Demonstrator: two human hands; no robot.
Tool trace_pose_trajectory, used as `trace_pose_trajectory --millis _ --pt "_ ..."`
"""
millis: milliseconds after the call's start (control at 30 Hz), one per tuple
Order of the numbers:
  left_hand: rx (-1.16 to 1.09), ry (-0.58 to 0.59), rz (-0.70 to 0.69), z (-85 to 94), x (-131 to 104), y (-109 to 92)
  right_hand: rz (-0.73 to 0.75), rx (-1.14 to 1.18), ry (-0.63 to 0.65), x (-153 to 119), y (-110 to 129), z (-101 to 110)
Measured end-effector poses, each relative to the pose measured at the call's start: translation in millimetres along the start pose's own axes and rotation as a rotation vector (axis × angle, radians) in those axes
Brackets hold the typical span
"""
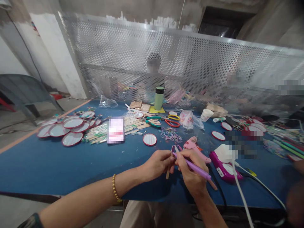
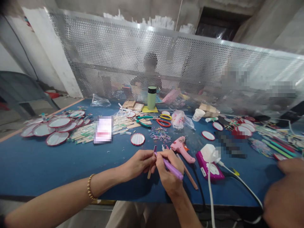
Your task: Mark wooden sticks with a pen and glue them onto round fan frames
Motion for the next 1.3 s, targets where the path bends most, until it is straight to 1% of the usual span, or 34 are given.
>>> trace_pose_trajectory --millis 167,400,667,900,1067,1300 --pt "0.005 0.004 0.007 0.2 -0.2 -0.2 0.003 0.002 0.000 1.0 0.8 0.3" --pt "-0.014 -0.007 0.034 -0.2 -0.4 -2.8 -0.035 -0.033 -0.009 1.4 0.2 3.7" --pt "-0.023 0.006 0.030 -1.2 0.3 -1.1 -0.006 -0.013 -0.013 1.1 0.8 0.9" --pt "-0.072 0.007 0.027 -2.1 -0.3 -4.7 -0.030 -0.019 -0.018 1.7 1.4 2.2" --pt "-0.076 0.002 0.034 -1.4 -1.2 -6.2 0.031 -0.013 -0.023 2.7 5.3 2.4" --pt "-0.071 -0.001 0.038 -1.9 -0.4 -1.7 0.010 -0.008 -0.007 2.9 4.2 0.1"
Point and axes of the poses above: each hand's wrist, its own x-axis towards the middle knuckle, its own z-axis out of the back of the hand, y = z × x, the point moved 5 cm from there along x, towards the middle knuckle, and after that the axes turned 6 degrees about -y, right-handed, at the moved point
